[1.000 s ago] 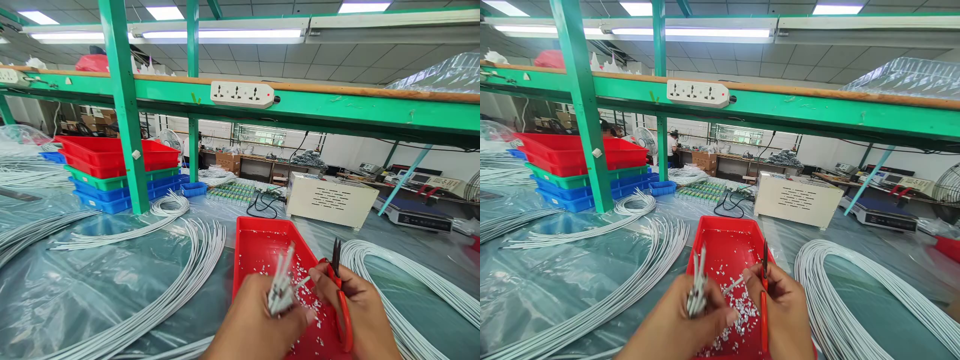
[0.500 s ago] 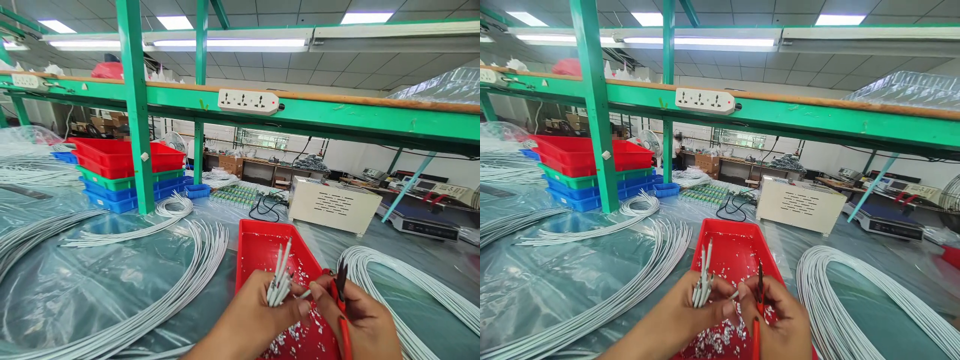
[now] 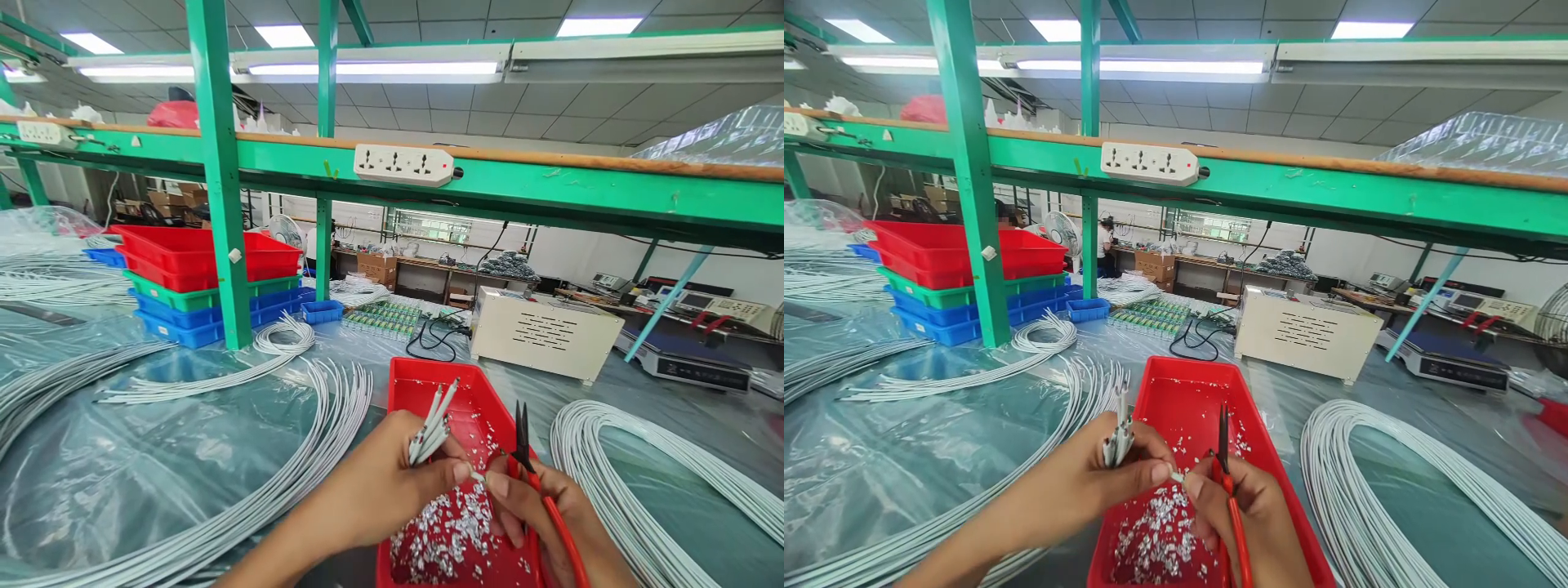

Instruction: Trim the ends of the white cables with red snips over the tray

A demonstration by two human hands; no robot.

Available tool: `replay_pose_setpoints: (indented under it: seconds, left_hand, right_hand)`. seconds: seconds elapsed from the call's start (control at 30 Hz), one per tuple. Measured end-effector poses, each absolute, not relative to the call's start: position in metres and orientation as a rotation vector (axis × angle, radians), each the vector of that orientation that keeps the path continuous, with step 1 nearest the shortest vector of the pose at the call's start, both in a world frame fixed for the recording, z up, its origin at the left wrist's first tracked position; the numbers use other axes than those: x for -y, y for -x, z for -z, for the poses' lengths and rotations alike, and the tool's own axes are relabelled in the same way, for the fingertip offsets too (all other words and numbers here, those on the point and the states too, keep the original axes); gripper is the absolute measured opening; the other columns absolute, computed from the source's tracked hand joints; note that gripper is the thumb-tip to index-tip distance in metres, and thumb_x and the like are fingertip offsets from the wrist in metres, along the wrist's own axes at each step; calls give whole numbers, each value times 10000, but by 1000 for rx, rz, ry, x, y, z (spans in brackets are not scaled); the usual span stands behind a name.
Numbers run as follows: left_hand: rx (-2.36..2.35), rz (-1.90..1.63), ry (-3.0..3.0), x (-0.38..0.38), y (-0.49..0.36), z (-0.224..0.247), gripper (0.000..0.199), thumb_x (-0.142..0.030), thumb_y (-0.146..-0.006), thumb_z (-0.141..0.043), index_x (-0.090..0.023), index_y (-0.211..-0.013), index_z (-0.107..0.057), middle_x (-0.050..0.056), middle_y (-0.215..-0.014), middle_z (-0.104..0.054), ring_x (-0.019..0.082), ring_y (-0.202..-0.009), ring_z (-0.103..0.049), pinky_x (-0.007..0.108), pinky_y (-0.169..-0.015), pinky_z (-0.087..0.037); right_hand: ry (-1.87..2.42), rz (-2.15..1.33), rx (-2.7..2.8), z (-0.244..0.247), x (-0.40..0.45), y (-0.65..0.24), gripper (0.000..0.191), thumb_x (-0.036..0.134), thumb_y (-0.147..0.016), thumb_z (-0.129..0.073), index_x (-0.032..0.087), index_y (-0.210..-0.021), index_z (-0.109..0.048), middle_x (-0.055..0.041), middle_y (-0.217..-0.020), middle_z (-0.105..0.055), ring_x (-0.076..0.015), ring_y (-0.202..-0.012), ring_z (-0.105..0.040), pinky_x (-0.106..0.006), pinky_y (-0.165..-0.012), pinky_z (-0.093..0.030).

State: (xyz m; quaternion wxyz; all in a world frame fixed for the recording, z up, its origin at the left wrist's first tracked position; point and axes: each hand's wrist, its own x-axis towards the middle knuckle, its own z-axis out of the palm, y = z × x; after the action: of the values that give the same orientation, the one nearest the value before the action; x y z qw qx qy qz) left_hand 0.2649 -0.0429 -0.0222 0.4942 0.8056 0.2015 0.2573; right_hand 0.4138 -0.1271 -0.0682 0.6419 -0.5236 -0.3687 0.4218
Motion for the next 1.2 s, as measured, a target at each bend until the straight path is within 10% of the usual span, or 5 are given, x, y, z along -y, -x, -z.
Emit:
replay_pose_setpoints:
  seconds: [0.27, 0.43, 0.7, 1.2]
  left_hand:
    - [-561, -813, -1913, 46, -272, 22, 82, -236, -751, -594, -162, -745, -629, 3, -763, -618, 130, -754, -539, 226, -714, -387]
    - [-673, -419, -1821, 55, -278, 37, 319, -438, -762, -532, -152, -644, -610, -38, -501, -484, 91, -436, -386, 206, -438, -291]
    - [-690, -515, -1516, 60, -297, 66, 565, -621, -760, -412, -110, -761, -654, -39, -422, -452, 94, -394, -364, 212, -443, -252]
    - [-606, -731, -1142, 55, -288, 52, 333, -354, -701, -607, -128, -477, -509, -23, -424, -457, 48, -370, -322, 211, -425, -196]
  right_hand:
    - [1213, -961, 779, 71, 125, -419, 365, 475, -556, -741, 143, -579, -591, 67, -352, -425, -67, -386, -405, -204, -468, -312]
    - [1262, -860, 743, 75, 121, -429, 341, 428, -580, -739, 142, -524, -563, 51, -371, -449, -63, -407, -396, -176, -446, -277]
    - [1243, -858, 685, 60, 129, -410, 245, 272, -466, -794, 171, -537, -583, 50, -472, -517, -70, -410, -398, -162, -377, -296]
    - [1416, -616, 1002, 63, 131, -393, 258, 404, -586, -680, 159, -564, -604, 6, -499, -523, -114, -485, -421, -214, -475, -339]
